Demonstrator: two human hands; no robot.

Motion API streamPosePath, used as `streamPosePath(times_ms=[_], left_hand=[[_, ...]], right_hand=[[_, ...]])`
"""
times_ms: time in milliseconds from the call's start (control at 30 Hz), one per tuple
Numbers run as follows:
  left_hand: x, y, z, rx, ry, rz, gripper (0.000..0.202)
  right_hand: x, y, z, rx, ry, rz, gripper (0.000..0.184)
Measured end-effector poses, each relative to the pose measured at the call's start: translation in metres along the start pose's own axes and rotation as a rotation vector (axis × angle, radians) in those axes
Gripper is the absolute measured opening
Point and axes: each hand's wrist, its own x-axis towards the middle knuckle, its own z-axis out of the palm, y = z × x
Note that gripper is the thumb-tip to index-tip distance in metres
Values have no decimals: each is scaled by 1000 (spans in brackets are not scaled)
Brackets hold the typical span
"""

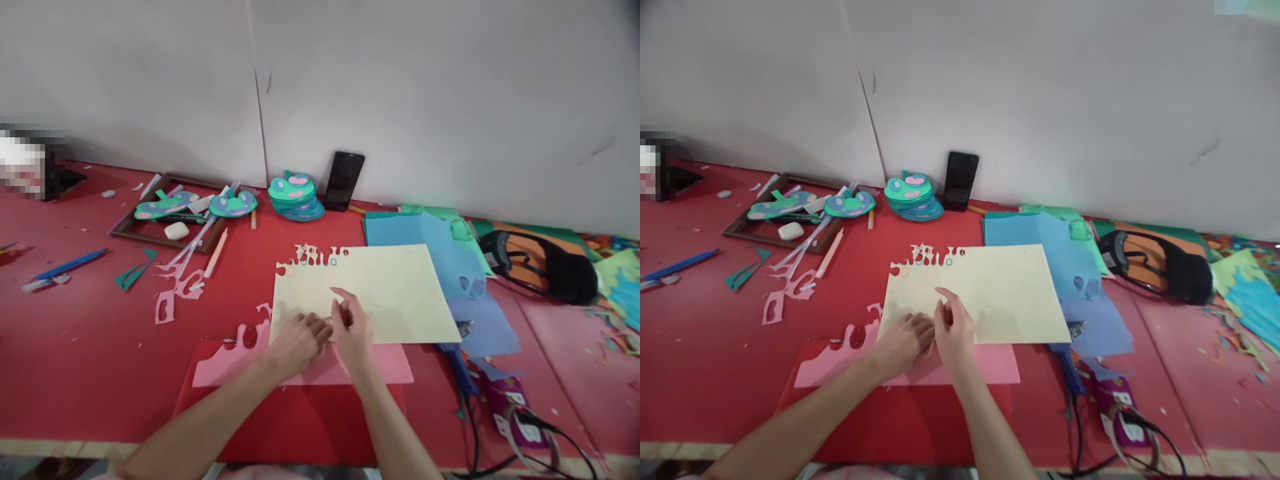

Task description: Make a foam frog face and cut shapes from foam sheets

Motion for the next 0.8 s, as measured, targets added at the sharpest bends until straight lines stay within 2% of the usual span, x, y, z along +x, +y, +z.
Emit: streamPosePath(times_ms=[167,367,433,567,633,800], left_hand=[[2,6,-8,44,-56,-46,26],[8,9,6,75,40,-85,19],[10,10,9,11,77,-163,15],[13,6,6,-246,187,-453,16],[14,3,3,-378,231,-548,18],[14,-2,0,-534,277,-611,18]], right_hand=[[-15,8,-18,-44,51,35,25],[-34,20,-31,2,107,146,28],[-41,23,-30,-1,118,164,28],[-48,28,-26,-13,165,153,23],[-47,30,-27,-40,216,126,22],[-32,43,-47,-285,263,4,23]])
